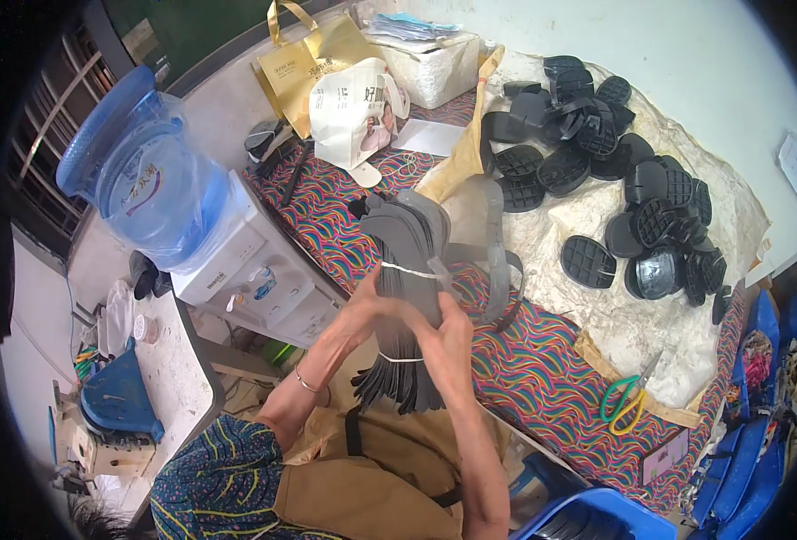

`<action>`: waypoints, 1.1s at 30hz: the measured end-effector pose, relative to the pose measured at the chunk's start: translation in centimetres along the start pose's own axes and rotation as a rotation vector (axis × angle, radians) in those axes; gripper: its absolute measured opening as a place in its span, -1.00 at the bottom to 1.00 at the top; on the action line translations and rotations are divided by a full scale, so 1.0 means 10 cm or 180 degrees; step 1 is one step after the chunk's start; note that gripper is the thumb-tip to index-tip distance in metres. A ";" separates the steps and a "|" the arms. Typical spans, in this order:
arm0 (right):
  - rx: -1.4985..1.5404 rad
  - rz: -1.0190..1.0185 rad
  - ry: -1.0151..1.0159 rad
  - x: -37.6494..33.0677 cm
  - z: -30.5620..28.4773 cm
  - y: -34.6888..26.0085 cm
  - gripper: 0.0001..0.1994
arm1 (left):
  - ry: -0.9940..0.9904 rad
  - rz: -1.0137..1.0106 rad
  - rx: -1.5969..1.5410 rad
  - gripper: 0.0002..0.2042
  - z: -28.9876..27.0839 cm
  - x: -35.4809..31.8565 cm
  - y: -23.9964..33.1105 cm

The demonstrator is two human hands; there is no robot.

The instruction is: The person assembles black slipper sandals by hand at a workbench. They pick up a sole and a strap, thread the strap through the sole's holes, and secure it. The person handles multiple components, including soles and straps, and places finished units into a blue bin.

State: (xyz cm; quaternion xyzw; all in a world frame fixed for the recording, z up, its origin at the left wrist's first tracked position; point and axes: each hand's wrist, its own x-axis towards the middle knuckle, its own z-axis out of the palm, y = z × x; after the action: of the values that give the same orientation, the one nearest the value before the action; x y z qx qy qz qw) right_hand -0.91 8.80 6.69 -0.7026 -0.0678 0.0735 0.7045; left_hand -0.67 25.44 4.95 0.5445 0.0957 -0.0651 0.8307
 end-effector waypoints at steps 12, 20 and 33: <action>-0.1553 -0.1225 0.0363 -0.29 0.17 -0.03 -0.70 | 0.0769 0.0772 0.0195 -0.05 -0.01 0.13 -0.11; -0.1268 -0.1462 0.0411 -0.57 0.15 -0.07 -0.70 | 0.0488 0.0889 -0.0049 -0.11 -0.10 0.36 -0.11; 0.0221 -0.1141 0.1121 -0.78 -0.55 0.29 -0.82 | 0.0191 0.0550 -0.0534 -0.37 -0.02 0.64 -0.06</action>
State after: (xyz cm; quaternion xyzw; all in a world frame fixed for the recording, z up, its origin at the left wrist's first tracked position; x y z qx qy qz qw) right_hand -7.52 1.90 3.80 -0.6567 -0.0650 -0.1738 0.7310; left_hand 5.42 25.40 2.84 0.4811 0.0784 0.0314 0.8726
